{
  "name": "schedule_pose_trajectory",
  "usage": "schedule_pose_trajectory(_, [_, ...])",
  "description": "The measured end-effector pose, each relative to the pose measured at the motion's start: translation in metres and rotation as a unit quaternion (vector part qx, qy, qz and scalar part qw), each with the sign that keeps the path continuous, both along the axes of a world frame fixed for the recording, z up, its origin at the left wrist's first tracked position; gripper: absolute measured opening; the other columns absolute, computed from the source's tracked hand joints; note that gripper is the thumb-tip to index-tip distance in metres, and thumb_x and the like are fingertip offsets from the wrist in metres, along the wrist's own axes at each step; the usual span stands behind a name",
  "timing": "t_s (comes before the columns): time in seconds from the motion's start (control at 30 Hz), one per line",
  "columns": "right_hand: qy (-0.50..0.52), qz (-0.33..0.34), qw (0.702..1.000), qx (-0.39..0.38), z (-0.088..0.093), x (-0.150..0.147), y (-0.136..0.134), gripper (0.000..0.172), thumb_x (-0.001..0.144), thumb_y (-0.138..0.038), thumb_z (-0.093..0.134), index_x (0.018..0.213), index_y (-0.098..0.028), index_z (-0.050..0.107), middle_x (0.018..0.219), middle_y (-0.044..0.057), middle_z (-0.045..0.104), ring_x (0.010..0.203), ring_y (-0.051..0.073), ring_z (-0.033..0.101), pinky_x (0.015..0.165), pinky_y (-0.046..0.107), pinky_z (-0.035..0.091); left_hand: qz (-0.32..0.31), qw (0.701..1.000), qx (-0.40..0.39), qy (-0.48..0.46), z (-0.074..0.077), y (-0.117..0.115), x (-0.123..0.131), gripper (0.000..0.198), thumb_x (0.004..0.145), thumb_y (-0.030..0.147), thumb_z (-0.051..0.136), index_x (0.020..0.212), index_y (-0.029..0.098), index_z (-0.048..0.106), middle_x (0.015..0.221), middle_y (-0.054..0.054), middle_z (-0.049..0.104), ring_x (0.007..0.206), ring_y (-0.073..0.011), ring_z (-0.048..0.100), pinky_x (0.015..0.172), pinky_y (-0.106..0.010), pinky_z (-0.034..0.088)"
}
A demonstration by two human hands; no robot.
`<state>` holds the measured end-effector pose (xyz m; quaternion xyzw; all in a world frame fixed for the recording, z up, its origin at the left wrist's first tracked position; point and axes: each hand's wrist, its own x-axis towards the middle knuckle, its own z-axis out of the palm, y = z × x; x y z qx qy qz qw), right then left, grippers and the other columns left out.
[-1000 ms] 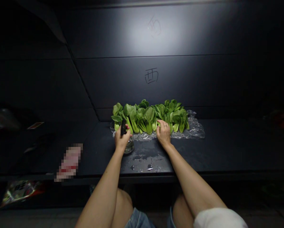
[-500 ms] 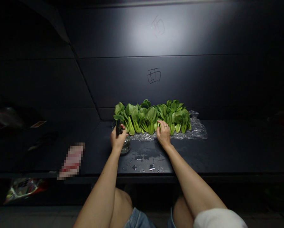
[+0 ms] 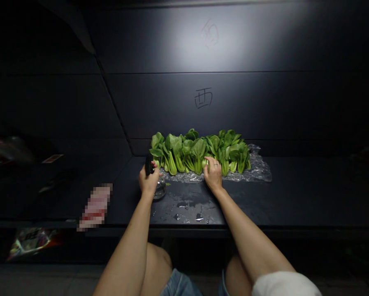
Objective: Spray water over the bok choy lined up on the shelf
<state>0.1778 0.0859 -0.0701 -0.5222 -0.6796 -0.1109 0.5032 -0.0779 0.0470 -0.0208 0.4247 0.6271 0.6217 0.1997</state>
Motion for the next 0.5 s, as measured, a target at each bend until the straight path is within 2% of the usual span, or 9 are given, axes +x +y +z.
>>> schedule_pose_trajectory(0.27, [0.004, 0.004, 1.0, 0.007, 0.0, -0.003, 0.0, 0.038, 0.088, -0.014, 0.04, 0.121, -0.016, 0.059, 0.118, 0.014, 0.065, 0.111, 0.025, 0.056, 0.096, 0.04, 0.043, 0.031, 0.999, 0.003, 0.015, -0.012, 0.006, -0.018, 0.018, 0.073, 0.026, 0.062, 0.09, 0.019, 0.066, 0.076, 0.0, 0.071, 0.054, -0.0161, 0.069, 0.058, -0.023, 0.052])
schedule_pose_trajectory(0.5, [-0.001, 0.002, 1.0, 0.006, 0.0, -0.002, -0.001, 0.037, 0.089, -0.014, 0.04, 0.121, -0.014, 0.059, 0.118, 0.015, 0.065, 0.111, 0.025, 0.056, 0.096, 0.039, 0.043, 0.024, 0.999, 0.018, -0.02, -0.013, 0.008, -0.019, 0.026, 0.069, 0.021, 0.061, 0.094, 0.018, 0.066, 0.086, -0.002, 0.072, 0.055, -0.0144, 0.068, 0.057, -0.023, 0.054])
